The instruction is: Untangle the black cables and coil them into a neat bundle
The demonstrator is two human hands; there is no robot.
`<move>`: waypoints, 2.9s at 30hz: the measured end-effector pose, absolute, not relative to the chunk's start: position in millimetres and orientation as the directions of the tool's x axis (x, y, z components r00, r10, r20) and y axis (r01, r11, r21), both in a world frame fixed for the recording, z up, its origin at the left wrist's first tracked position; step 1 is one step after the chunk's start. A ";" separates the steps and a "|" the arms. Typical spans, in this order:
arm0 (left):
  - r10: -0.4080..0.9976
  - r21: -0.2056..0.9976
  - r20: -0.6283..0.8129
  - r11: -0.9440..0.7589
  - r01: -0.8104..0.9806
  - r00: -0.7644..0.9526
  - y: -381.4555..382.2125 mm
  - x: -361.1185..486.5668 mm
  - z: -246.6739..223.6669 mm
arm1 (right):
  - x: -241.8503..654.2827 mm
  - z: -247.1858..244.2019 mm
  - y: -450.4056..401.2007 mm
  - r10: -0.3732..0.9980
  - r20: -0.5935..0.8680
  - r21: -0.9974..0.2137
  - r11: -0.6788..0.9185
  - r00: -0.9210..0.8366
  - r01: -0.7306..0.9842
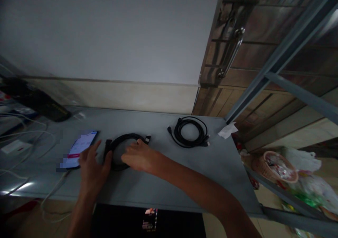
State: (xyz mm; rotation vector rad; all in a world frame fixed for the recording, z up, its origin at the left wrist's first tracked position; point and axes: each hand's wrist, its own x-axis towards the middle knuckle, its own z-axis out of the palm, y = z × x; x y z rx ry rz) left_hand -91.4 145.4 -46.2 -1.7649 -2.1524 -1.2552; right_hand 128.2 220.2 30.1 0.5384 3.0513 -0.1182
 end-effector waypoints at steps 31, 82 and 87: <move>0.851 0.484 0.524 -0.342 0.805 0.047 135.3 -85.0 -57.2 | 326.9 -30.1 220.5 0.872 0.367 -0.205 0.417 -0.325 0.886; 0.925 0.870 0.346 -0.378 0.316 0.154 96.1 66.8 79.1 | 207.5 77.1 118.9 0.917 0.400 -0.914 0.400 -0.013 0.065; 0.943 0.914 0.322 -0.333 0.232 0.086 108.1 63.0 85.6 | 193.0 66.8 121.7 0.901 0.434 -0.887 0.432 -0.029 0.160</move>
